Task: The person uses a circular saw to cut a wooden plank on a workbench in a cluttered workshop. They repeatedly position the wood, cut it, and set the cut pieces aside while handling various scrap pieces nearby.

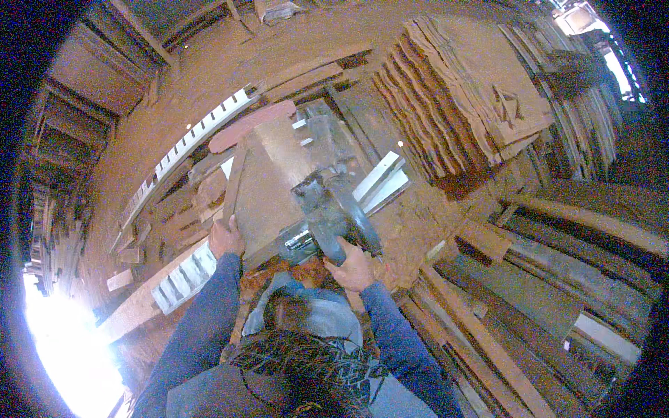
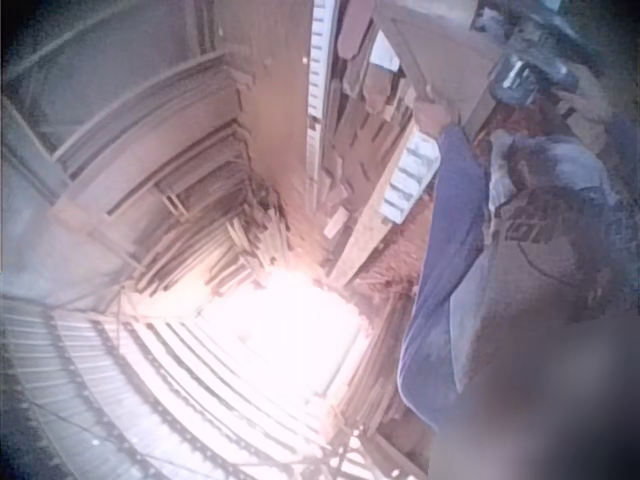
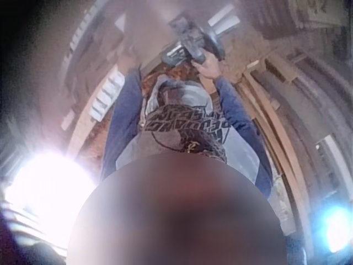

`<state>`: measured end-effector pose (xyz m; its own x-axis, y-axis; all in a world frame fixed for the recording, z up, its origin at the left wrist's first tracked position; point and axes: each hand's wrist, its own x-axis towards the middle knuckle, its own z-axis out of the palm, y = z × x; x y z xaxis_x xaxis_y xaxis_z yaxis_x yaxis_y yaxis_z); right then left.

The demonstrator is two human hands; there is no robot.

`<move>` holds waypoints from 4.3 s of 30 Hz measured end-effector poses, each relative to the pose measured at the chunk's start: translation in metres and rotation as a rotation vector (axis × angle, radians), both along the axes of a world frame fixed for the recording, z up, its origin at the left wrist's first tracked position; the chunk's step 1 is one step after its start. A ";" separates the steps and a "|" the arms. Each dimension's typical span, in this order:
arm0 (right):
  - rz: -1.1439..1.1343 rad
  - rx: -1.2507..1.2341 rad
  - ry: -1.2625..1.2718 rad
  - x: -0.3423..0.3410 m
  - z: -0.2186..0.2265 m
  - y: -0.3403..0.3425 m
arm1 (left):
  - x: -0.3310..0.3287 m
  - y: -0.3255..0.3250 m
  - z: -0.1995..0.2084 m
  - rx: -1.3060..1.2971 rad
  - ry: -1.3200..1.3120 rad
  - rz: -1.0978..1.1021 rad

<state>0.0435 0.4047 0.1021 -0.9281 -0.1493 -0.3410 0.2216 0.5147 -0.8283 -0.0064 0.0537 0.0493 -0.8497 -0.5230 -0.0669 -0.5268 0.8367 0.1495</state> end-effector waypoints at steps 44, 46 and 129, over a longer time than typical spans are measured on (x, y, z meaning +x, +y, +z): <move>0.012 -0.242 0.184 -0.018 -0.036 -0.022 | 0.045 0.019 -0.057 -0.057 0.122 -0.026; 0.000 -0.281 0.342 -0.018 -0.038 -0.025 | 0.048 0.016 -0.062 -0.062 0.048 0.006; -0.154 0.689 -0.681 0.122 -0.800 0.183 | 0.010 -0.016 -0.110 -0.029 0.243 -0.048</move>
